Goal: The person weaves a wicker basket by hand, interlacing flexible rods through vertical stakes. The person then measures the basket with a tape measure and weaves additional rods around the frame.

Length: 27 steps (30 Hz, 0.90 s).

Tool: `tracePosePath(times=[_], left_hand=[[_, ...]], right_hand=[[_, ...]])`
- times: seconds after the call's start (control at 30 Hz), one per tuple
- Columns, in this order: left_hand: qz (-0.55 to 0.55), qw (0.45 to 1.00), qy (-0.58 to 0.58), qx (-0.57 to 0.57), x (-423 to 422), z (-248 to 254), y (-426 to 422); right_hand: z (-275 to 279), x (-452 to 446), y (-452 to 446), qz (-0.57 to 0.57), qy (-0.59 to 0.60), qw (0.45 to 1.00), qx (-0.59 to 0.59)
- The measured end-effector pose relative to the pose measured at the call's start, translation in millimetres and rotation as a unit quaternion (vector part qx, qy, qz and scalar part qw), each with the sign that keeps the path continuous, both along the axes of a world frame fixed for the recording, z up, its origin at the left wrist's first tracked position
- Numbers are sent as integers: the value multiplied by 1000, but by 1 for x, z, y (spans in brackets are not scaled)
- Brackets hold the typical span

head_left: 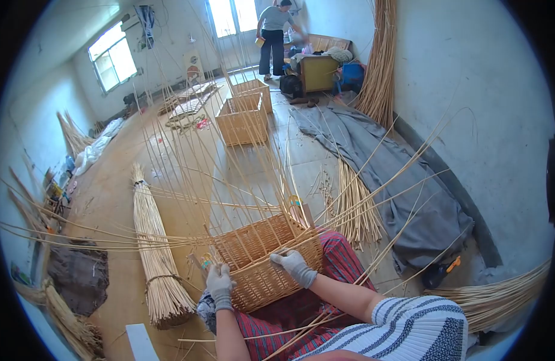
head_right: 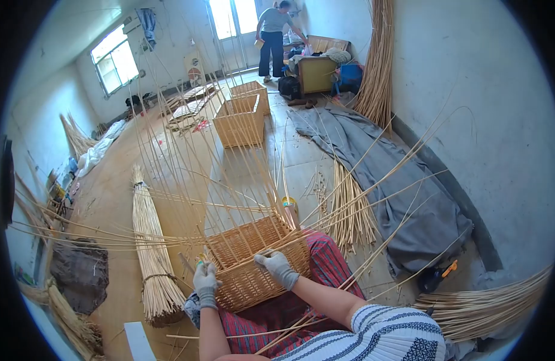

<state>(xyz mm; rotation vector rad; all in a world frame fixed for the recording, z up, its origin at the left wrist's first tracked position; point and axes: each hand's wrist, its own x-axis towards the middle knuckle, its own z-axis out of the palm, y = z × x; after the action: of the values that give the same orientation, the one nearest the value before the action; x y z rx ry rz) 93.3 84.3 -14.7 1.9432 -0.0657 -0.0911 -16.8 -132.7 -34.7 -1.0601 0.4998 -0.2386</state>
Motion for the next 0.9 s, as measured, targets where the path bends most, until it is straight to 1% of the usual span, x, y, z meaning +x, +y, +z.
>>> tracePosePath(times=[0.03,0.1,0.17,0.2,0.23,0.3,0.37,0.43,0.47,0.57,0.6,0.7,0.77,0.8,0.83,0.87,0.9], left_hand=[[-24,998,55,-31,3,-3,-4],[-31,999,41,-12,8,-7,-4],[-28,996,69,47,3,-3,-3],[-30,993,83,74,15,-25,1],[-27,993,89,73,14,-26,1],[2,991,130,5,15,-26,-4],[-8,992,123,-6,10,-18,-5],[-10,979,168,-113,9,-18,-4],[-10,979,171,-112,8,-17,-2],[-88,960,193,-182,5,-9,4],[-104,961,174,-187,5,-14,6],[-87,965,162,-188,4,-19,2],[-79,964,152,-205,18,-41,-2],[-69,962,146,-221,16,-52,-2],[-69,988,33,-131,15,-46,-8],[-48,987,-21,-153,31,-85,-12],[-60,976,50,-205,22,-58,-14]], right_hand=[[-1,1,-1,-1,5,1000,-3],[-4,4,0,-7,2,1000,6],[-7,1,0,-8,10,1000,16],[-9,2,-1,-4,11,1000,13],[-10,3,0,-1,10,1000,11],[-11,3,2,-10,9,1000,25],[-9,4,3,-22,3,999,39],[-5,3,5,-33,2,998,48],[-1,0,5,-23,7,999,25],[1,-1,7,-31,-4,999,39],[2,-1,8,-29,-4,999,38],[8,0,10,-32,9,999,14],[15,3,16,-70,-21,992,-107],[25,6,15,-104,-47,945,-307],[43,7,18,-118,-67,860,-491],[55,10,19,-118,-125,795,-582],[62,25,22,-95,-118,873,-463]])
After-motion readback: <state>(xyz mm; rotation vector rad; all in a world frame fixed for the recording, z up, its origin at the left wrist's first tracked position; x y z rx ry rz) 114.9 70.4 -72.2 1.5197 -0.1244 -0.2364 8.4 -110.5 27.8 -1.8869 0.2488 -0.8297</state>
